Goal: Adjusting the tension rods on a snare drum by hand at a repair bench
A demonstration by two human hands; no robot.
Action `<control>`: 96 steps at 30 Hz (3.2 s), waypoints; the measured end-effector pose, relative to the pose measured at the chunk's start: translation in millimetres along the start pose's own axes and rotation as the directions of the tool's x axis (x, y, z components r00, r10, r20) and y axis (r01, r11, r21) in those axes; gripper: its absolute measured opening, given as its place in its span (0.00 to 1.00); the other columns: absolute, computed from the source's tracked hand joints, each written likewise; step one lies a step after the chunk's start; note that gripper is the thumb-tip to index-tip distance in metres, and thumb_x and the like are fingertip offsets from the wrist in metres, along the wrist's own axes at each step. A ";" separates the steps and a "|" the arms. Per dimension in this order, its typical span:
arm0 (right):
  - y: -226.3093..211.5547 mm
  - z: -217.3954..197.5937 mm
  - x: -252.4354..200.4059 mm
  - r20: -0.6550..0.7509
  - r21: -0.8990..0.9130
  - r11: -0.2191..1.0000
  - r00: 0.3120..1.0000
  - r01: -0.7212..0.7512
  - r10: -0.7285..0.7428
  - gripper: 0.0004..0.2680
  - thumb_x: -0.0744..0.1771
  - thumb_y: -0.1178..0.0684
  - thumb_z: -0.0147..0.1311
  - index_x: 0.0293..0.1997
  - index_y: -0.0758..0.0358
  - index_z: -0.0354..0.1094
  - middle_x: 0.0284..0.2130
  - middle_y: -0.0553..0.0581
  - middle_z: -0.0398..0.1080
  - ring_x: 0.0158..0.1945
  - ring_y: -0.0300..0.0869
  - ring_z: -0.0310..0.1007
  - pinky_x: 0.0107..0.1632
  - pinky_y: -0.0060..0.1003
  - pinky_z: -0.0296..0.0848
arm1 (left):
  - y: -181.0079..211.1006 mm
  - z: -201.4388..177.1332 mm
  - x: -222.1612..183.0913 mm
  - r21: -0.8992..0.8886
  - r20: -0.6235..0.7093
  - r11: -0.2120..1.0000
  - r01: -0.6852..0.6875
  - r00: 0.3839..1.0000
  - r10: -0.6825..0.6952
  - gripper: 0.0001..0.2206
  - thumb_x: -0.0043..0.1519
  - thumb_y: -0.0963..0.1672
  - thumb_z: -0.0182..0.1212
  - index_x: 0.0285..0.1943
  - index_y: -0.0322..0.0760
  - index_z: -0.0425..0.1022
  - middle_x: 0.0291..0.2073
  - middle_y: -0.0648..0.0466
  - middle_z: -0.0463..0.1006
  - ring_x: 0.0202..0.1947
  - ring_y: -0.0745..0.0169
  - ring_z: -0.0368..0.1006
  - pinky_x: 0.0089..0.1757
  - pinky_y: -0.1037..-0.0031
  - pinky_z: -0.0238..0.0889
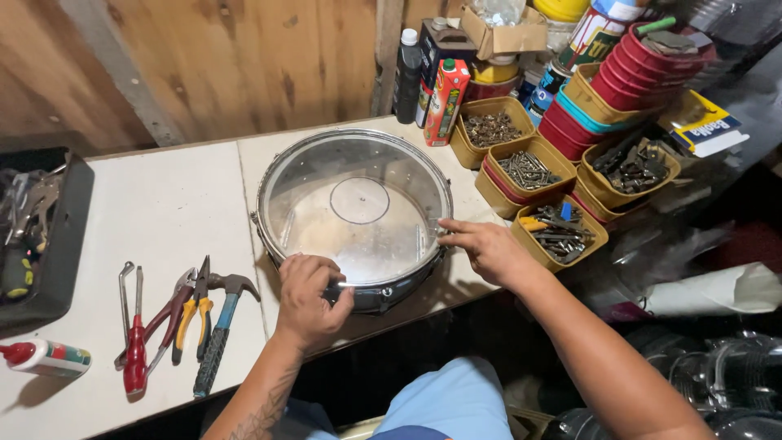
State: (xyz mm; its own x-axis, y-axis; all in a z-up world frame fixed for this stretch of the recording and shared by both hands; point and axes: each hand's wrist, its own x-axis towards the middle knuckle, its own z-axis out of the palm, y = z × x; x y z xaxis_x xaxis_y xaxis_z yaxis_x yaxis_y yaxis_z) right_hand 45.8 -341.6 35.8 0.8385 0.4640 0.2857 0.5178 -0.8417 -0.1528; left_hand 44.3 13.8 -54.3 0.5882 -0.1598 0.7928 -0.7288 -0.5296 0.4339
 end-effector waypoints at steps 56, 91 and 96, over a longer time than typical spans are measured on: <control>-39.6 19.0 56.8 0.401 -0.112 0.954 0.865 -0.279 0.300 0.23 0.67 0.34 0.41 0.21 0.62 0.73 0.19 0.66 0.72 0.34 0.65 0.78 0.37 0.56 0.75 | 24.7 16.8 11.1 -0.018 -0.051 1.000 -0.013 0.999 0.012 0.10 0.56 0.52 0.65 0.32 0.47 0.74 0.27 0.57 0.72 0.38 0.52 0.74 0.53 0.58 0.57; -59.4 30.1 29.8 0.169 -0.160 0.914 0.902 -0.372 0.397 0.22 0.68 0.34 0.39 0.26 0.59 0.75 0.20 0.65 0.74 0.33 0.63 0.79 0.37 0.55 0.77 | 28.9 15.6 9.3 0.040 -0.054 0.998 -0.053 0.997 0.055 0.13 0.58 0.54 0.64 0.33 0.48 0.73 0.28 0.59 0.71 0.36 0.55 0.73 0.51 0.59 0.59; -63.8 39.3 14.8 -0.087 -0.082 0.939 0.941 -0.334 0.328 0.14 0.67 0.38 0.53 0.29 0.55 0.73 0.21 0.61 0.74 0.33 0.57 0.80 0.36 0.51 0.77 | 54.2 24.4 4.5 0.291 0.044 0.953 -0.082 0.996 0.072 0.20 0.47 0.50 0.69 0.48 0.43 0.77 0.42 0.52 0.74 0.48 0.49 0.71 0.56 0.51 0.57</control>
State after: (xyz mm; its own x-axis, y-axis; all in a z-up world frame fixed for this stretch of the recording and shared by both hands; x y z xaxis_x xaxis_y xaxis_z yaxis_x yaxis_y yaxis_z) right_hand 31.9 -270.2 12.6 0.9437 0.1367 0.3012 0.1918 -0.9680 -0.1616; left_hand 16.0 -35.9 -37.6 0.5488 -0.2342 0.8025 -0.6410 -0.7341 0.2242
